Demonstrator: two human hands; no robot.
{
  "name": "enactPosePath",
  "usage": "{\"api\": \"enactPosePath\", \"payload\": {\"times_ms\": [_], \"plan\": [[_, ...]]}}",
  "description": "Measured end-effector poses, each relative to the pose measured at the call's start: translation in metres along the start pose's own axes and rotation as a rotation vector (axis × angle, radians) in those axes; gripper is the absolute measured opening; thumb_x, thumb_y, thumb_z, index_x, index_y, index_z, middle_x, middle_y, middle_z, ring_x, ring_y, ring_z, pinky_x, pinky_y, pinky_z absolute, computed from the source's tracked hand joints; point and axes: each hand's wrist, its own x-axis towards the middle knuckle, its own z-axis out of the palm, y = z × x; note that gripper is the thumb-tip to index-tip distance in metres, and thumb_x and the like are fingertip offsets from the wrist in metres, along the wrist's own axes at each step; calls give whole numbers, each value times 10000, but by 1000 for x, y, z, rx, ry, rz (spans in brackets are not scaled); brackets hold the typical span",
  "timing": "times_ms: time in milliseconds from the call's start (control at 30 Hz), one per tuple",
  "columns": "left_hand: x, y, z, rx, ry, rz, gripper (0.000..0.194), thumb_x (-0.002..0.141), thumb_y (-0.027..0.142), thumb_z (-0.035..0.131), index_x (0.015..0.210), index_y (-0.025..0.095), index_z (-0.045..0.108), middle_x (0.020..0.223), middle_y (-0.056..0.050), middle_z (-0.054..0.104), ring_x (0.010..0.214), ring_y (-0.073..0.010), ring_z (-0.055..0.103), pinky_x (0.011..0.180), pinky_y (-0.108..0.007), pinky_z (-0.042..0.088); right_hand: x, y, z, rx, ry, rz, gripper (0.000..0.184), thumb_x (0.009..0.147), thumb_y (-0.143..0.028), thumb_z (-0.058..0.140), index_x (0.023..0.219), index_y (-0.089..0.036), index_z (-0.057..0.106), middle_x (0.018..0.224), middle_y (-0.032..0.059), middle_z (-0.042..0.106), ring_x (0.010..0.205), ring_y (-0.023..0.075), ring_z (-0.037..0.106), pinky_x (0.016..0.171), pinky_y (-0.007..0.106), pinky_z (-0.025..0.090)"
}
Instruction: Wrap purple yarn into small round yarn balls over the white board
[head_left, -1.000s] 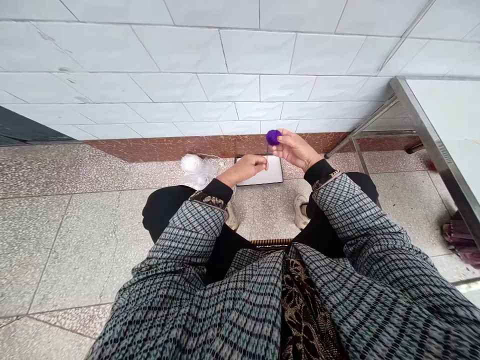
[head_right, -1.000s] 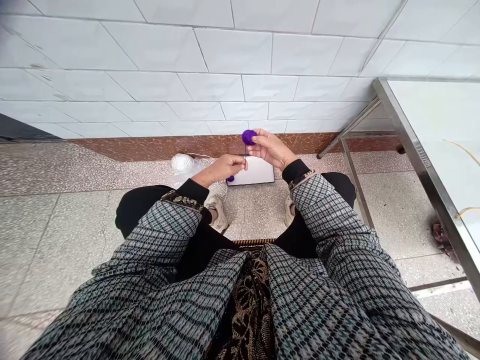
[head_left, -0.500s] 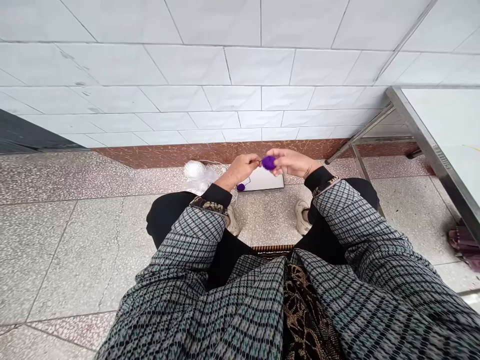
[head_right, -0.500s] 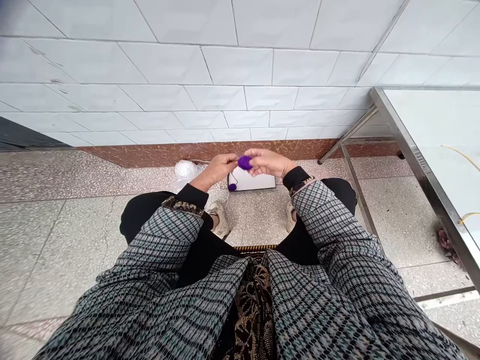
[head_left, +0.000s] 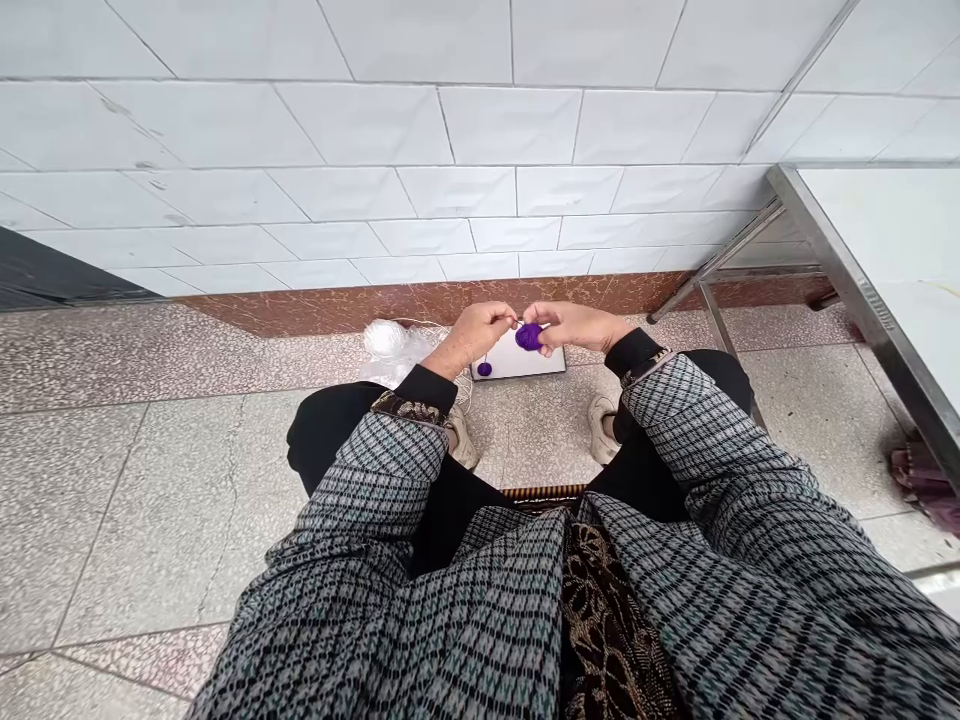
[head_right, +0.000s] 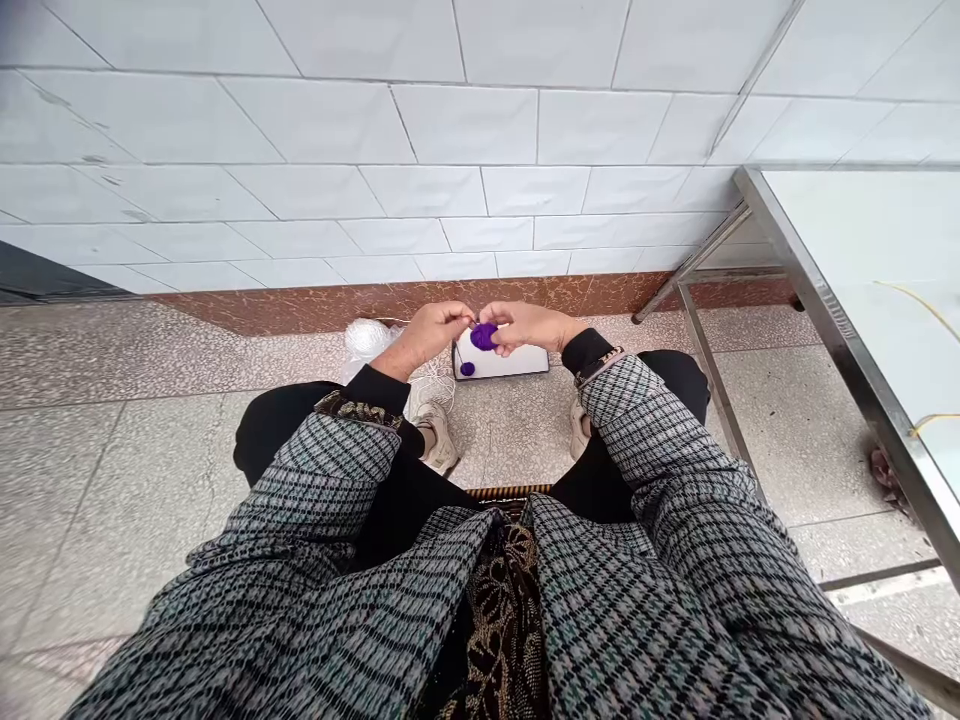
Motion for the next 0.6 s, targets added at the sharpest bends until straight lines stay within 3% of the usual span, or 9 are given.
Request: {"api": "enactPosePath", "payload": {"times_ms": [100,267,433,533,600], "plan": [[0,0,3,6,-13,-68,152,875,186,566,776,167,679,626,28,552,594,-137,487,638,-272,384,-1,-4,-2,193,-8,-108,329,792,-57,749,1033,-187,567,908,-10,700,661,82,643,674,229,585],[-3,5,16,16,-225,-60,161,880,166,553,780,171,678,632,24,562,587,-131,521,646,-260,413,7,-3,-4,292,149,-199,320,839,-124,758,1067,-189,544,826,-30,667,665,85,628,677,224,572],[-7,8,16,21,-382,82,162,892,240,577,816,177,706,735,-2,667,651,-132,573,700,-263,444,16,1,3,90,425,-146,237,856,-25,699,986,-187,583,785,-26,631,620,78,564,600,194,523],[-8,10,12,26,-327,110,169,891,244,577,821,174,714,743,-8,672,641,-131,561,683,-266,437,20,8,5,-110,539,-88,278,825,32,703,907,-198,571,717,-31,592,585,88,527,524,191,474],[-8,11,10,18,-220,126,157,886,223,575,814,174,706,767,-16,684,673,-134,573,697,-266,445,22,13,5,-211,534,-54,314,796,51,729,881,-202,564,714,-29,598,564,88,520,486,193,456]]}}
